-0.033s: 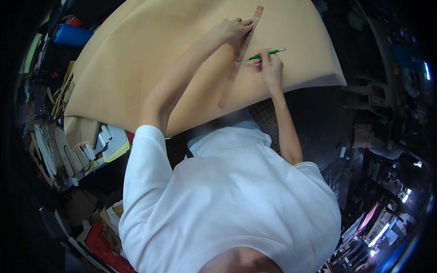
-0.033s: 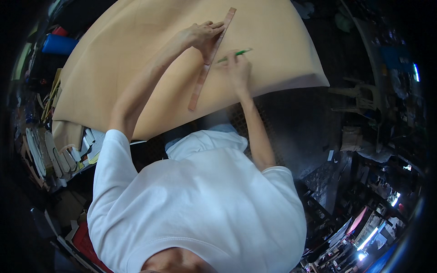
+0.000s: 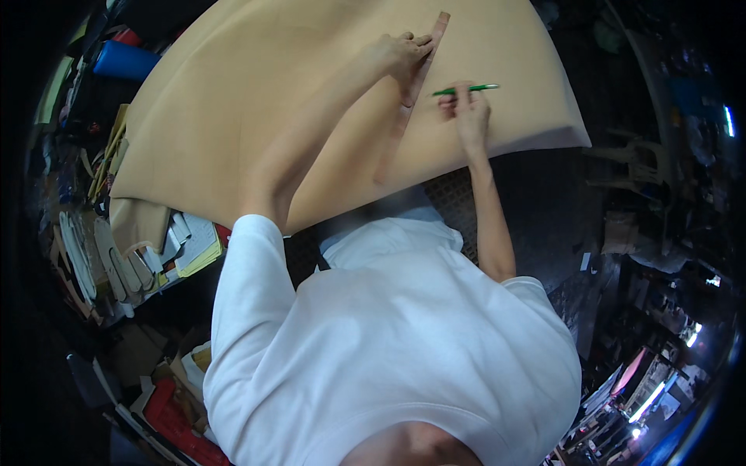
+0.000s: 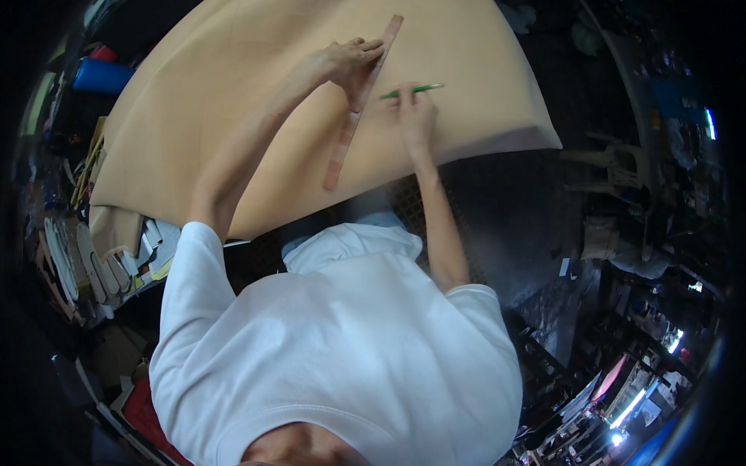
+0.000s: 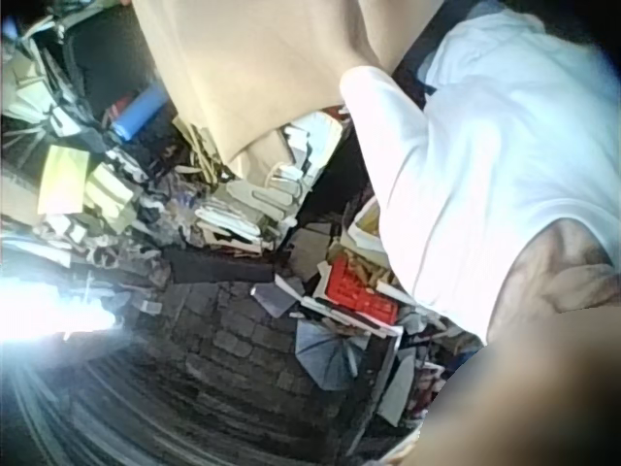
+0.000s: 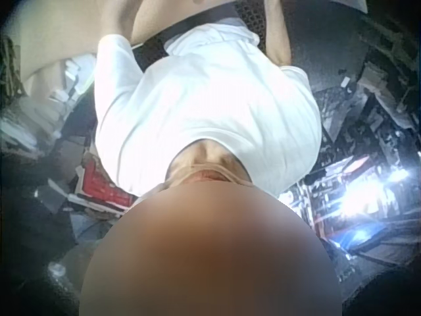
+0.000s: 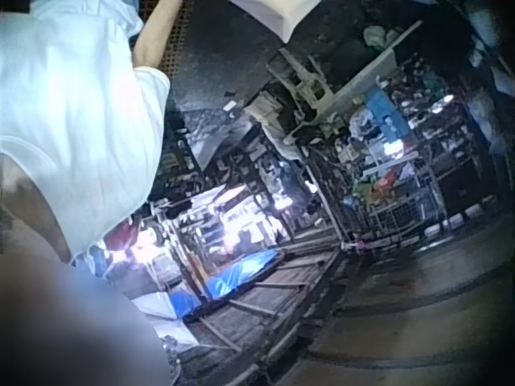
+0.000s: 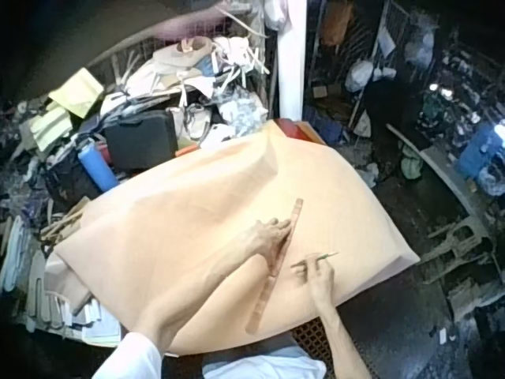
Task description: The person places a U-shaped template on a large sheet of tan material and traces its outline with a green pen. They repeat this process with a red U-shaped template and then use a ruler to draw straight lines on the material.
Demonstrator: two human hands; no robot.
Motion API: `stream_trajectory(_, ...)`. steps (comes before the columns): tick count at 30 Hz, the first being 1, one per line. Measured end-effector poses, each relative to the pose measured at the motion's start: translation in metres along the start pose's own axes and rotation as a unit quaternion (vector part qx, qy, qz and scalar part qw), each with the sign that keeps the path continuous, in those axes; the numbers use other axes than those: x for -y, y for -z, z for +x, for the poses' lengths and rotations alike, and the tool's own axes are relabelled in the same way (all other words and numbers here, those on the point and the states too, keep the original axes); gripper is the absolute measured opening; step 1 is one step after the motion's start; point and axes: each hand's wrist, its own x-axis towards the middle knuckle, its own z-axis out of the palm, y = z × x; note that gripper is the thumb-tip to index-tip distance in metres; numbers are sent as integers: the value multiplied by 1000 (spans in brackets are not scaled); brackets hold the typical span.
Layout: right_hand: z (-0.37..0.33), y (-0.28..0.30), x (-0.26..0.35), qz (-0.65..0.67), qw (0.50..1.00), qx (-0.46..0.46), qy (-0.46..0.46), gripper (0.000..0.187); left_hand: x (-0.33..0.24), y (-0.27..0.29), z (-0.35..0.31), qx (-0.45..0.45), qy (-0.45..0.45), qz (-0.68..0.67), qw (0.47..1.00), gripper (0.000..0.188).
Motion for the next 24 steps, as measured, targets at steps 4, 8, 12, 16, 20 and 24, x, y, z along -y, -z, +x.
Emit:
stream_trajectory(4,38,29,-6,127,989,-79,4,36,-14,6,2,-8,5,-2,1000,126)
stream_trajectory(8,82,38,-12,47,992,-102,54,38,-16,9,5,2,-7,-13,1000,128)
stream_trajectory(12,142,35,-16,-87,990,-87,74,38,-13,4,8,-2,-12,-21,1000,128)
stream_trajectory(16,184,26,-16,-185,974,-82,98,38,-12,3,9,-16,-17,-21,1000,127)
stream_trajectory(20,195,19,-18,-272,948,-74,145,46,-13,6,8,-3,-23,-26,999,126)
stream_trajectory(24,196,20,-20,-244,949,-75,183,42,-15,9,7,24,-6,-11,1000,124)
